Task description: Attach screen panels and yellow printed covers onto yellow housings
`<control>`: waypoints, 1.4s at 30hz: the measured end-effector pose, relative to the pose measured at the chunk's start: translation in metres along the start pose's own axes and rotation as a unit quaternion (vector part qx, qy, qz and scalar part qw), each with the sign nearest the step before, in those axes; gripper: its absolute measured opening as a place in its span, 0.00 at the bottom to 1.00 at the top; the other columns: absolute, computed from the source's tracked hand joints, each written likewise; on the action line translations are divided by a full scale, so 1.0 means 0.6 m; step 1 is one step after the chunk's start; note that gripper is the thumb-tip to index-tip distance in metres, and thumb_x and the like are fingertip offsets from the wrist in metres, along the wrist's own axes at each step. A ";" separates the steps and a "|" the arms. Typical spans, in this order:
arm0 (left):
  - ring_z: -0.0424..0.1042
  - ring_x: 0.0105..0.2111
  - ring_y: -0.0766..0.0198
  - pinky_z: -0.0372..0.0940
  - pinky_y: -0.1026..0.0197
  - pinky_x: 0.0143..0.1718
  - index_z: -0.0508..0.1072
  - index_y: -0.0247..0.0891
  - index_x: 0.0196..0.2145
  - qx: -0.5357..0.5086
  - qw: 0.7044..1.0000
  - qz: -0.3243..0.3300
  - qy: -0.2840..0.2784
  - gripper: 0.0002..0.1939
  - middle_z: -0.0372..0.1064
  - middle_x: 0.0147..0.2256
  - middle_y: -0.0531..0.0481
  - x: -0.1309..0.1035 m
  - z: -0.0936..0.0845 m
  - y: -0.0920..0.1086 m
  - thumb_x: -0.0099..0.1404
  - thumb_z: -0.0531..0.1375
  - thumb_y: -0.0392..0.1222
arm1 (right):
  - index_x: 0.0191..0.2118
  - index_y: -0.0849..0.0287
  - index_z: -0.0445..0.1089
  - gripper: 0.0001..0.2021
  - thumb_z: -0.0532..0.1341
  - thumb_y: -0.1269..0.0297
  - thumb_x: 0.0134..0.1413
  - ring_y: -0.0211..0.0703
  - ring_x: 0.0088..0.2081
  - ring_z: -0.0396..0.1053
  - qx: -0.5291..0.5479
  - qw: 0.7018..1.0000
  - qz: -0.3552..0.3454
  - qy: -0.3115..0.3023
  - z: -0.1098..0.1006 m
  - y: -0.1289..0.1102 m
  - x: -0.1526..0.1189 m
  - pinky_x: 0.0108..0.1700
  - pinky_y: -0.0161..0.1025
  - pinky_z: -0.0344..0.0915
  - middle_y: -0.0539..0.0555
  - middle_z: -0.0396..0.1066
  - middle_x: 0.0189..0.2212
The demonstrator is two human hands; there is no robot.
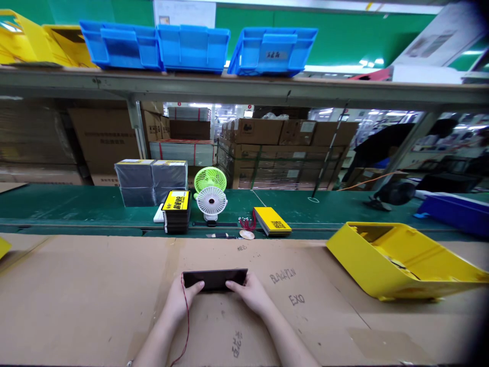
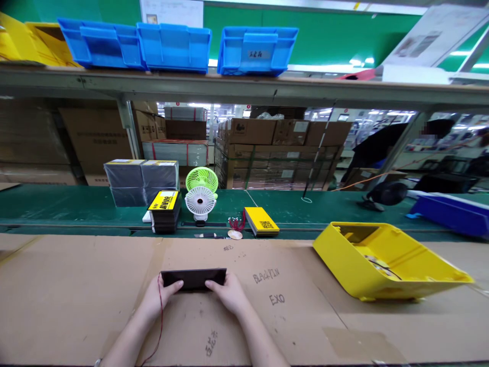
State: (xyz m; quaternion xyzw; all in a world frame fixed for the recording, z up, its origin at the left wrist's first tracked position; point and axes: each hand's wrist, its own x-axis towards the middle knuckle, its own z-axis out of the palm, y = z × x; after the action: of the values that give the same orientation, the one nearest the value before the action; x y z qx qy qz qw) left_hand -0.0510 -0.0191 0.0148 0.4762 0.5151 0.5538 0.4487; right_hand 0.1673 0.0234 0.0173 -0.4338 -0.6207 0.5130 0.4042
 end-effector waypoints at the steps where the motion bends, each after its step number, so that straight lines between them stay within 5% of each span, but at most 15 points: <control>1: 0.71 0.44 0.50 0.62 0.51 0.49 0.73 0.33 0.40 0.000 1.000 0.002 -0.001 0.20 0.74 0.42 0.40 0.000 0.000 0.000 0.49 0.65 0.44 | 0.42 0.61 0.70 0.19 0.66 0.61 0.42 0.54 0.47 0.69 0.000 1.000 -0.001 0.000 0.000 0.000 0.000 0.52 0.50 0.61 0.58 0.73 0.43; 42: 0.71 0.43 0.49 0.63 0.51 0.48 0.74 0.32 0.38 -0.009 1.000 -0.011 0.005 0.21 0.74 0.40 0.40 -0.003 0.004 0.011 0.47 0.66 0.46 | 0.40 0.61 0.71 0.17 0.66 0.62 0.42 0.54 0.45 0.70 0.009 1.000 0.001 -0.006 0.002 -0.006 0.000 0.50 0.48 0.64 0.57 0.74 0.41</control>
State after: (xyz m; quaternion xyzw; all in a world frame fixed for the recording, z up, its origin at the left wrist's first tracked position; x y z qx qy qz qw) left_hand -0.0486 -0.0211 0.0211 0.4637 0.5174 0.5554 0.4569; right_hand 0.1658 0.0227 0.0206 -0.4278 -0.6181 0.5215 0.4037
